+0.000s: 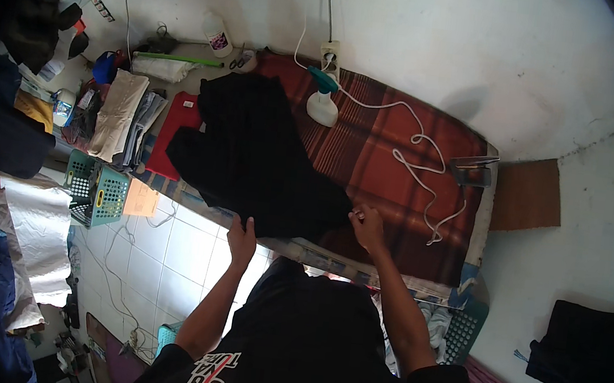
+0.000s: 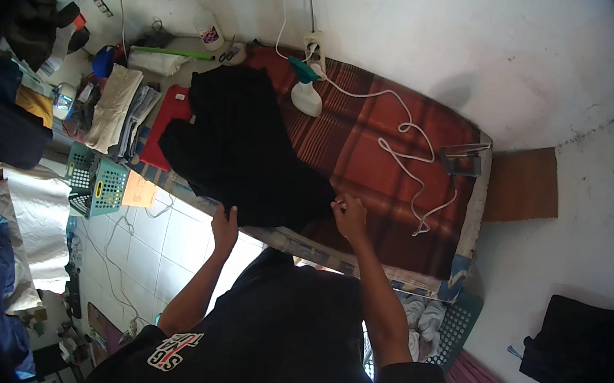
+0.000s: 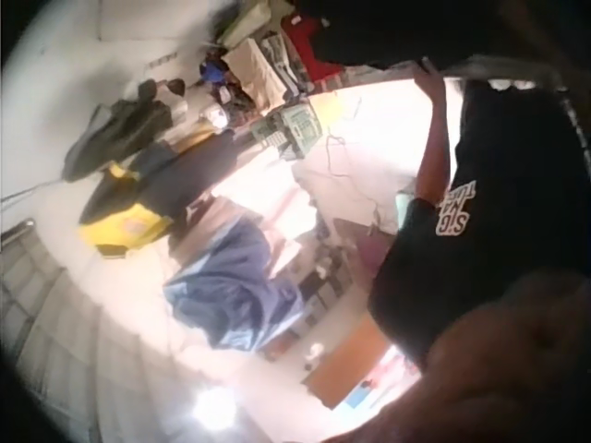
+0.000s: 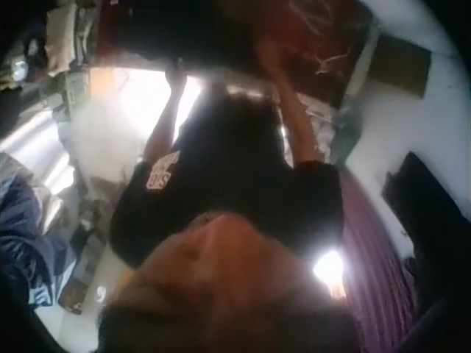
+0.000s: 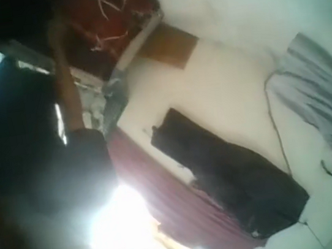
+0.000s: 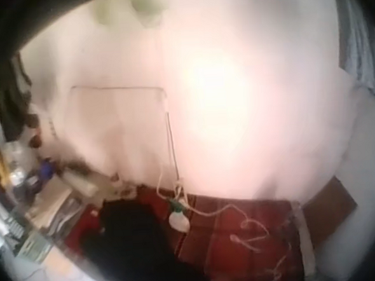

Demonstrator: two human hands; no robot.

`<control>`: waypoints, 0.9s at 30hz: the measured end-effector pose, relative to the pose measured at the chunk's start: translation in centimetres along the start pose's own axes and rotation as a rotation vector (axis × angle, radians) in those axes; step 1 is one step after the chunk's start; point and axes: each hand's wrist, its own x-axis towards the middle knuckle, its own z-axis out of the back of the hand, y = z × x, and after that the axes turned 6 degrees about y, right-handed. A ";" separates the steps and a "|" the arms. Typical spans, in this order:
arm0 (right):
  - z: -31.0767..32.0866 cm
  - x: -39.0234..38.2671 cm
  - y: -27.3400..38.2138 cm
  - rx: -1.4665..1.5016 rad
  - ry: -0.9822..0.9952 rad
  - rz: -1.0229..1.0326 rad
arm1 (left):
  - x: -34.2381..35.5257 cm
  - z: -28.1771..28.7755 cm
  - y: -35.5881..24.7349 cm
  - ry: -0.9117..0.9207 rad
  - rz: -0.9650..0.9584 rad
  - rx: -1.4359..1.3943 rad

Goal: The person irons a pair of light-colored trousers on a padded surface using an iron and a spray bottle, then picks up a black garment and irons it.

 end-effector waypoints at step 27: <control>-2.0 -2.2 3.6 -0.149 -0.315 -0.158 | 27.6 -17.9 -20.6 1.565 -1.705 0.685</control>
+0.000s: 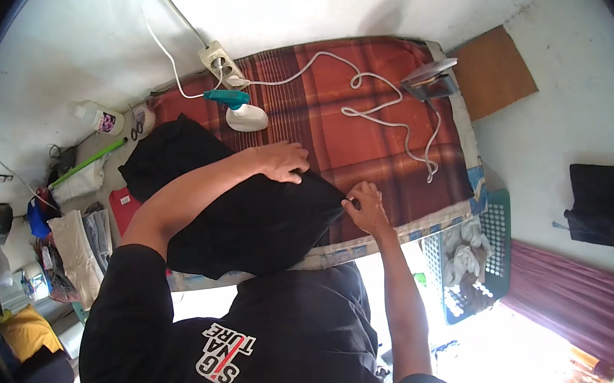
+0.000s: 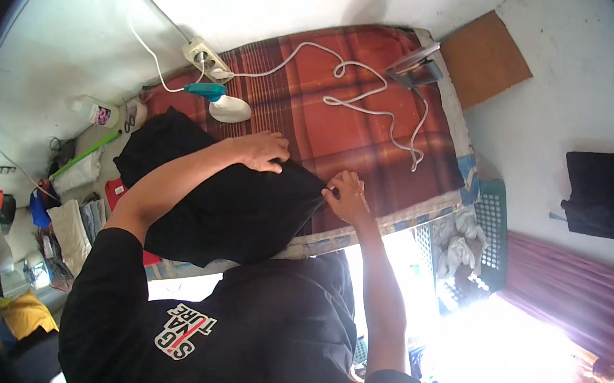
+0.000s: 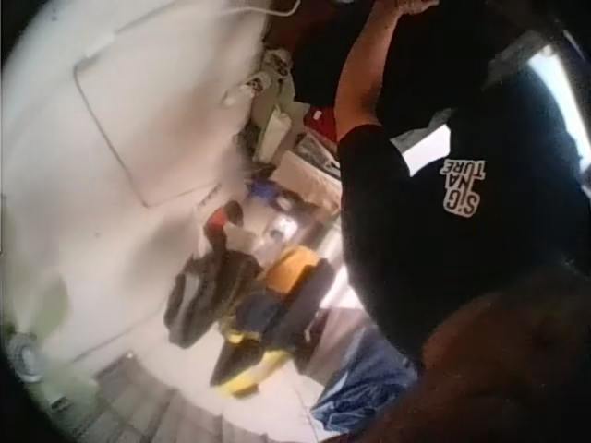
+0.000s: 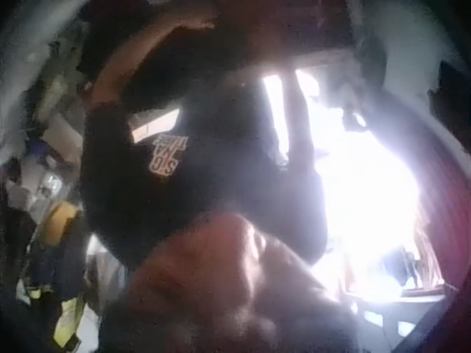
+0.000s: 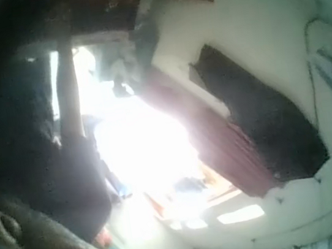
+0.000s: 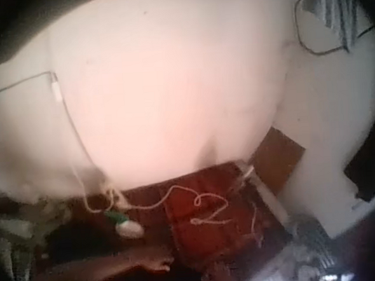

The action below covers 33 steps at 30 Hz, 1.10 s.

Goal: The person irons a pair of light-colored trousers on a padded surface using an iron and a spray bottle, then picks up a black garment and irons it.

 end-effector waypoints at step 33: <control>-4.2 1.9 4.8 -0.358 -0.360 -0.319 | 0.3 -7.5 -5.0 -0.841 0.653 0.105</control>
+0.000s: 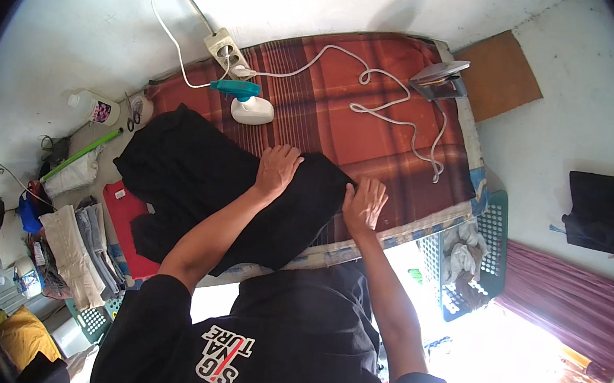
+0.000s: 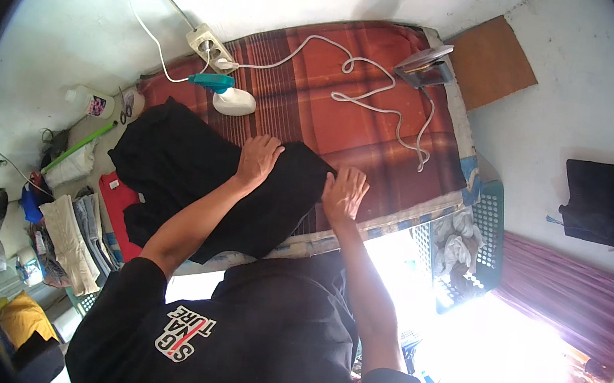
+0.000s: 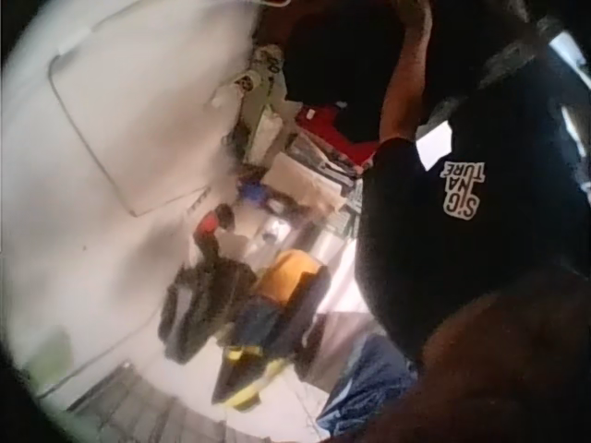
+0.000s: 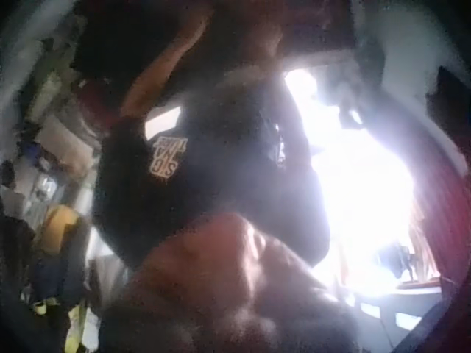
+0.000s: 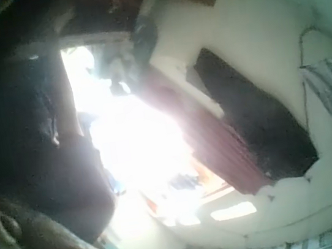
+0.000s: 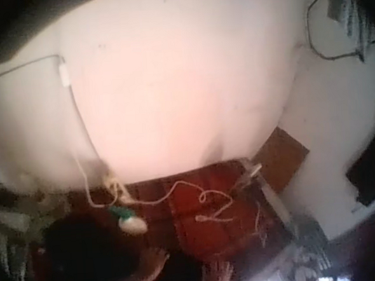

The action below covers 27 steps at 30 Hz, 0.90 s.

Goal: The person irons a pair of light-colored trousers on a padded surface using an iron and a spray bottle, then picks up a black garment and irons it.

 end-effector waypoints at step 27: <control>-0.1 9.4 8.8 0.440 0.188 0.396 | -8.4 5.2 -0.1 -0.133 0.181 -0.165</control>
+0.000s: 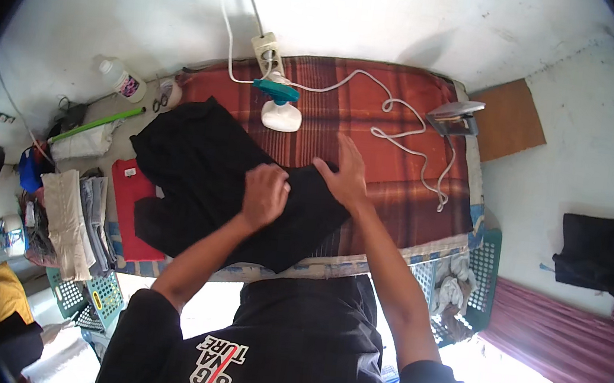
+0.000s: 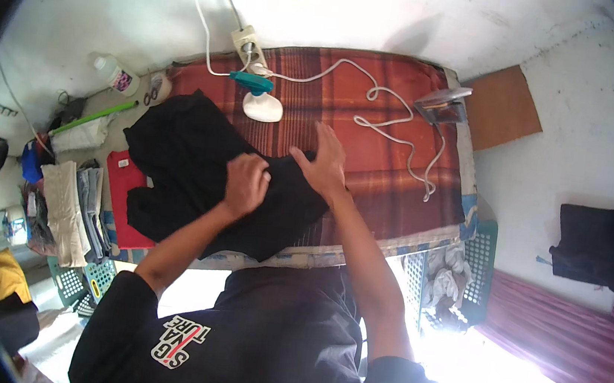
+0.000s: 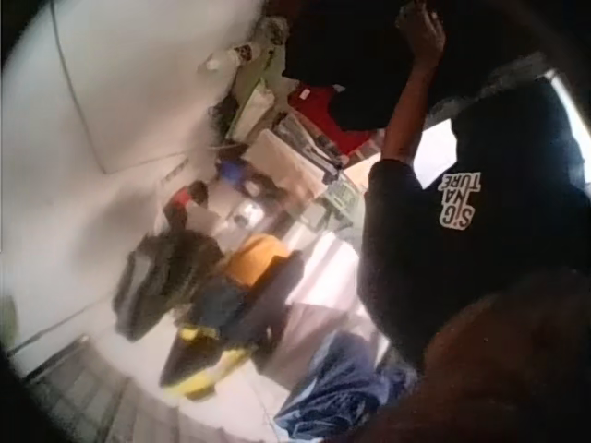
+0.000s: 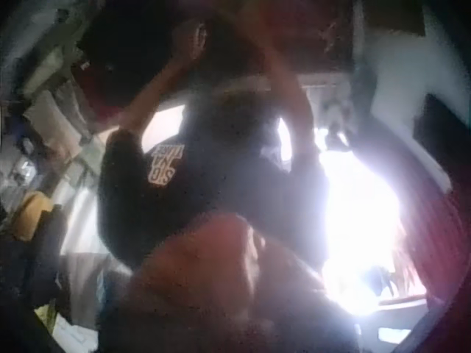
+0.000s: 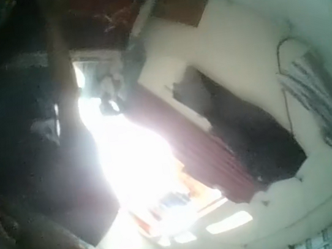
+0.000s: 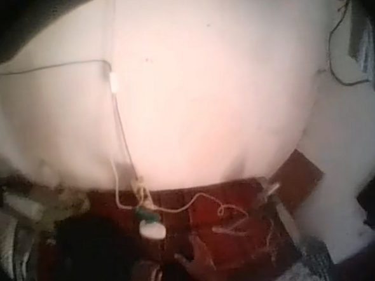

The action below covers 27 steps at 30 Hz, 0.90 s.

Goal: The person irons a pair of light-colored trousers on a padded surface using an iron and a spray bottle, then picks up a black garment and irons it.

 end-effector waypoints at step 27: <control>11.0 -2.0 -3.3 0.670 0.527 -0.351 | -11.9 -14.9 -20.1 0.343 -0.019 -0.196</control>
